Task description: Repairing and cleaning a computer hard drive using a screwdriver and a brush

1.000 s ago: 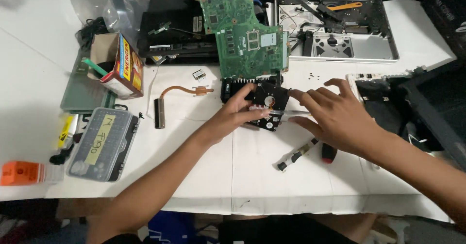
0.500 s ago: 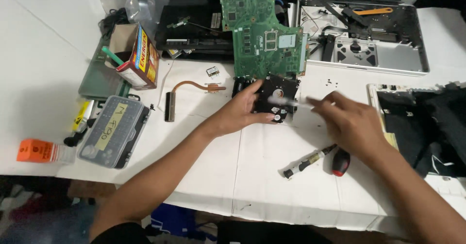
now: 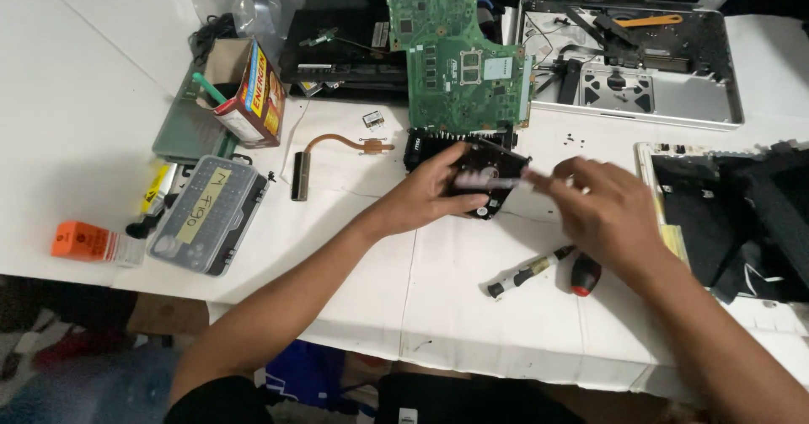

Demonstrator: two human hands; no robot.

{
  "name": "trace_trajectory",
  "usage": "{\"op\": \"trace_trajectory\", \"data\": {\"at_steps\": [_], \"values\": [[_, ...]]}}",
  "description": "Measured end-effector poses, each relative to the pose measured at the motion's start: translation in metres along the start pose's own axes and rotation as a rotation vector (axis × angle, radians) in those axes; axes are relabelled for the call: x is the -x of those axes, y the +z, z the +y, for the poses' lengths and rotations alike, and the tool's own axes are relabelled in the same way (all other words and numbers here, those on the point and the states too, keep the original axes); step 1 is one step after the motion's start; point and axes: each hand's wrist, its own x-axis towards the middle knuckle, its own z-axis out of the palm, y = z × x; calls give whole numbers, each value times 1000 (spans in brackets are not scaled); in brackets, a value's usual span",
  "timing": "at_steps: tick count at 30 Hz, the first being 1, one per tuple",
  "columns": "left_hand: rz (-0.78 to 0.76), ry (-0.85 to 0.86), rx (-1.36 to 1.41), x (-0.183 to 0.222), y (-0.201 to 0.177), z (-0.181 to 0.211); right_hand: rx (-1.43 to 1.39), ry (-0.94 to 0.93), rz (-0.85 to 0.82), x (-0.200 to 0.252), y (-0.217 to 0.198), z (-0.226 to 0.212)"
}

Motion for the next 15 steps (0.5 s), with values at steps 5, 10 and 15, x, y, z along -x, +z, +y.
{"op": "trace_trajectory", "data": {"at_steps": [5, 10, 15], "values": [[65, -12, -78, 4, 6, 4, 151, 32, 70, 9, 13, 7], [68, 24, -211, 12, 17, 23, 47, 243, 153, 5, -2, 13], [118, 219, -399, 8, 9, 9, -413, 339, 311, 21, 4, 3]]}}
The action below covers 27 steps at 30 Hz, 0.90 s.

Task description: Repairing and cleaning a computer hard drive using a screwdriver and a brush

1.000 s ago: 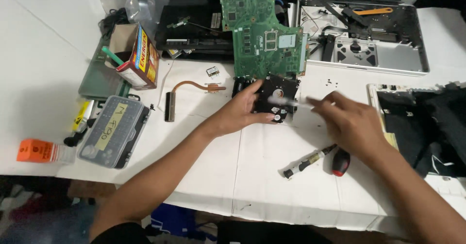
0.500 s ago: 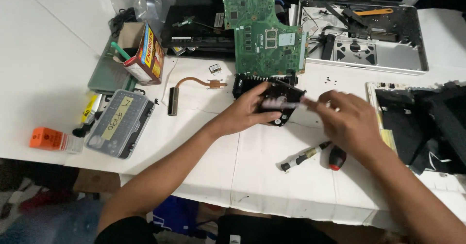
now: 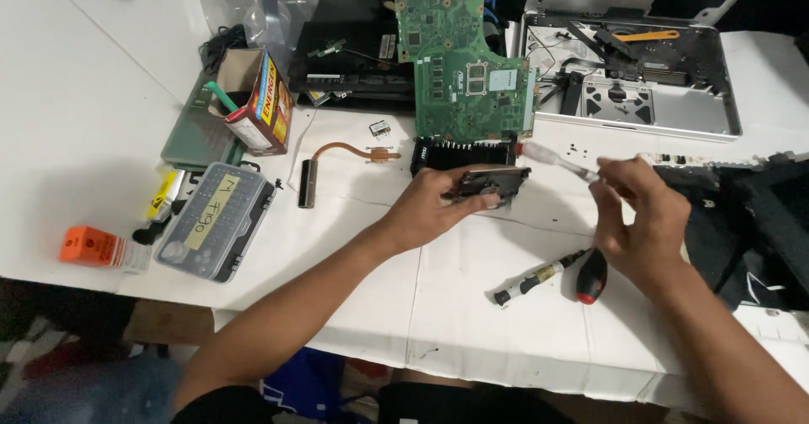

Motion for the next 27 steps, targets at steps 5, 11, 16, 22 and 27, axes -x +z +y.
{"op": "trace_trajectory", "data": {"at_steps": [5, 11, 16, 22, 27], "values": [[175, 181, -201, 1, 3, -5, 275, -218, -144, -6, 6, -13], [264, 324, -140, -1, 7, -1, 166, -202, -71, -1, 19, -24], [281, 264, -278, -3, 9, -26, 255, -149, -48, -4, 11, -18], [224, 205, -198, -3, 11, -28, 161, -188, -111, -4, 15, -15], [274, 181, -157, -4, 7, -24, 214, -117, -18, 2, 12, -6]]}}
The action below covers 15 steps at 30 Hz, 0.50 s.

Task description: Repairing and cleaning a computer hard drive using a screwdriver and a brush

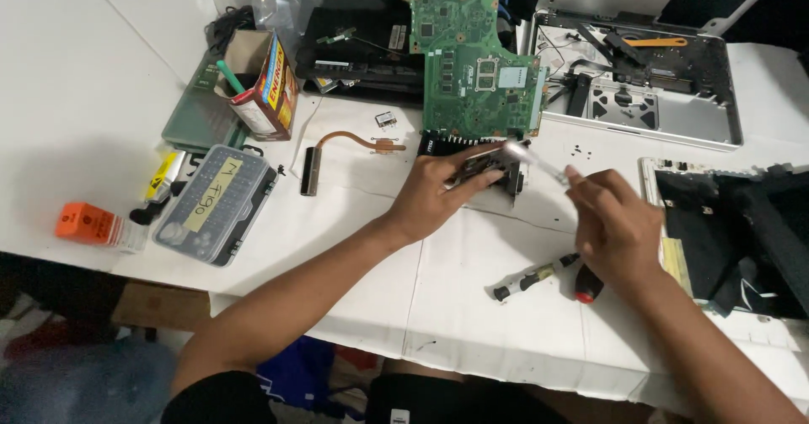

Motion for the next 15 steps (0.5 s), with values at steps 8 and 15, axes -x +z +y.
{"op": "trace_trajectory", "data": {"at_steps": [8, 15], "values": [[-107, -314, 133, -7, -5, 26, 17, -35, -16, -10, -2, 3], [-103, -687, 431, -8, -9, 25, 89, 32, -83, -8, 2, 11]]}}
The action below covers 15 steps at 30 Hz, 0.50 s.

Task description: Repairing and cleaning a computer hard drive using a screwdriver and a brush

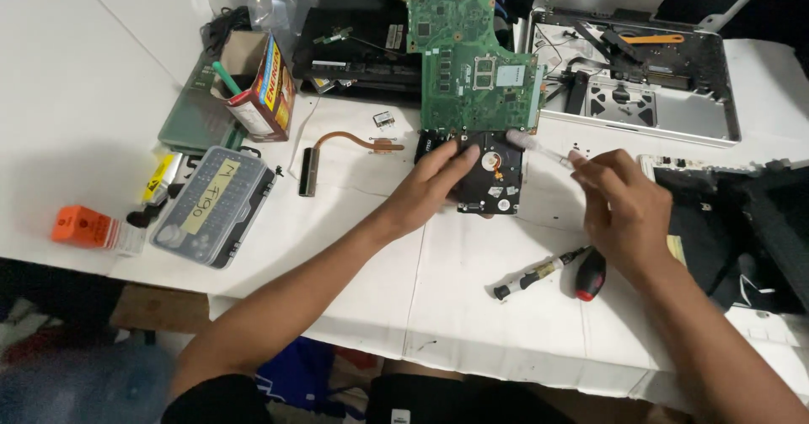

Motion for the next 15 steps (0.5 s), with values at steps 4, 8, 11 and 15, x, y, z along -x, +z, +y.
{"op": "trace_trajectory", "data": {"at_steps": [4, 8, 11, 15], "values": [[-122, 323, 268, -11, -3, -16, -44, -125, -52, -8, -1, -15], [-49, 258, 167, 3, 0, 12, 35, -50, -50, -2, -3, -5], [-43, 284, 124, 7, 1, 14, -82, -148, -310, -4, -7, -16], [-43, 212, 186, -3, -1, 1, 14, -41, -194, -6, -6, -6]]}}
